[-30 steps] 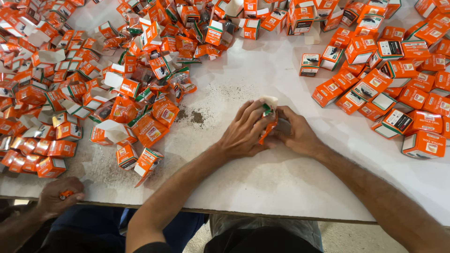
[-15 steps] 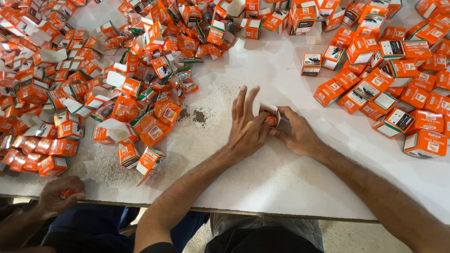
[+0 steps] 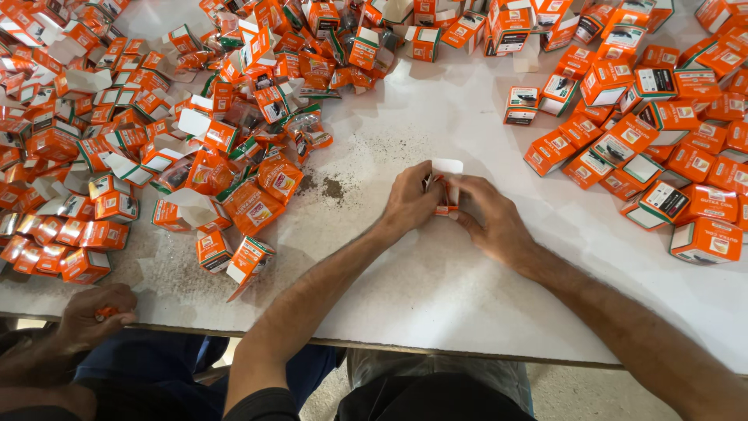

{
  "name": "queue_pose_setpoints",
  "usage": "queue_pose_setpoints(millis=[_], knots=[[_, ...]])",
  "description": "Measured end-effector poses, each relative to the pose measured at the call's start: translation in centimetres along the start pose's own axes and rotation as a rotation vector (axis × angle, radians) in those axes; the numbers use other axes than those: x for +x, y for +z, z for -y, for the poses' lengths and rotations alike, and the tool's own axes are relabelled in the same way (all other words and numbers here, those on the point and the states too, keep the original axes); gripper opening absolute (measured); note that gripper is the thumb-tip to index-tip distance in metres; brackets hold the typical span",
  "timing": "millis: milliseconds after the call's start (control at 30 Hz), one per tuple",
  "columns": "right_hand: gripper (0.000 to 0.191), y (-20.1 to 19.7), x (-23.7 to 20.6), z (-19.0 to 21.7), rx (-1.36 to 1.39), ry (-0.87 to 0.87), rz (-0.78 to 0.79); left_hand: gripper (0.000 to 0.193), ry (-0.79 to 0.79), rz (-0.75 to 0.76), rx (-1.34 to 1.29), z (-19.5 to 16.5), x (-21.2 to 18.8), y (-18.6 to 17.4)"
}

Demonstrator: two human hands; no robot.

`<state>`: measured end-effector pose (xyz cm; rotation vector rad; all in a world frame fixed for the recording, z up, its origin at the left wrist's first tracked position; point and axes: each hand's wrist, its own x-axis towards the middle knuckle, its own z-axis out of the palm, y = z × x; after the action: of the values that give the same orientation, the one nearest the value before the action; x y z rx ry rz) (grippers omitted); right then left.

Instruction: The person picks up small plastic-wrapped items from a large pile on the table and inserts them into small orange cardboard boxes, folding the boxes closed and pushing finished boxes back into the pile. The person repeats this packing cycle continuously while other workers handle boxes nearby.

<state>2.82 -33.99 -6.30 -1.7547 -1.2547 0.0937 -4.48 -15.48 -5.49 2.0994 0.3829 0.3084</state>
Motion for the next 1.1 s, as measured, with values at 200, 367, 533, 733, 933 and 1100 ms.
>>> queue_pose_setpoints(millis=[200,367,533,733,933,1100], knots=[[0.047,-0.2,0.2,-0.1,-0.081,-0.061,0.026,0.043,-0.207,0.539,-1.047,2.0,0.3,-3.4],[0.04,0.2,0.0,-0.1,-0.101,0.018,0.001,0.041,-0.178,0.479,-0.667,2.0,1.2,-3.5],[0.035,0.2,-0.2,-0.2,-0.004,0.19,0.015,0.039,-0.153,0.422,-0.541,0.4,0.4,-3.3],[0.03,0.2,-0.1,-0.4,-0.077,0.007,0.019,0.032,-0.099,0.191,-0.209,-0.3,0.9,-1.1],[0.036,0.4,0.0,-0.9,0.003,0.067,0.008,0.031,0.613,-0.089,0.051,0.7,-0.9,-0.9],[0.052,0.6,-0.4,-1.3,0.121,0.162,0.016,0.049,0.843,0.057,0.151,0.8,-3.2,-2.1]])
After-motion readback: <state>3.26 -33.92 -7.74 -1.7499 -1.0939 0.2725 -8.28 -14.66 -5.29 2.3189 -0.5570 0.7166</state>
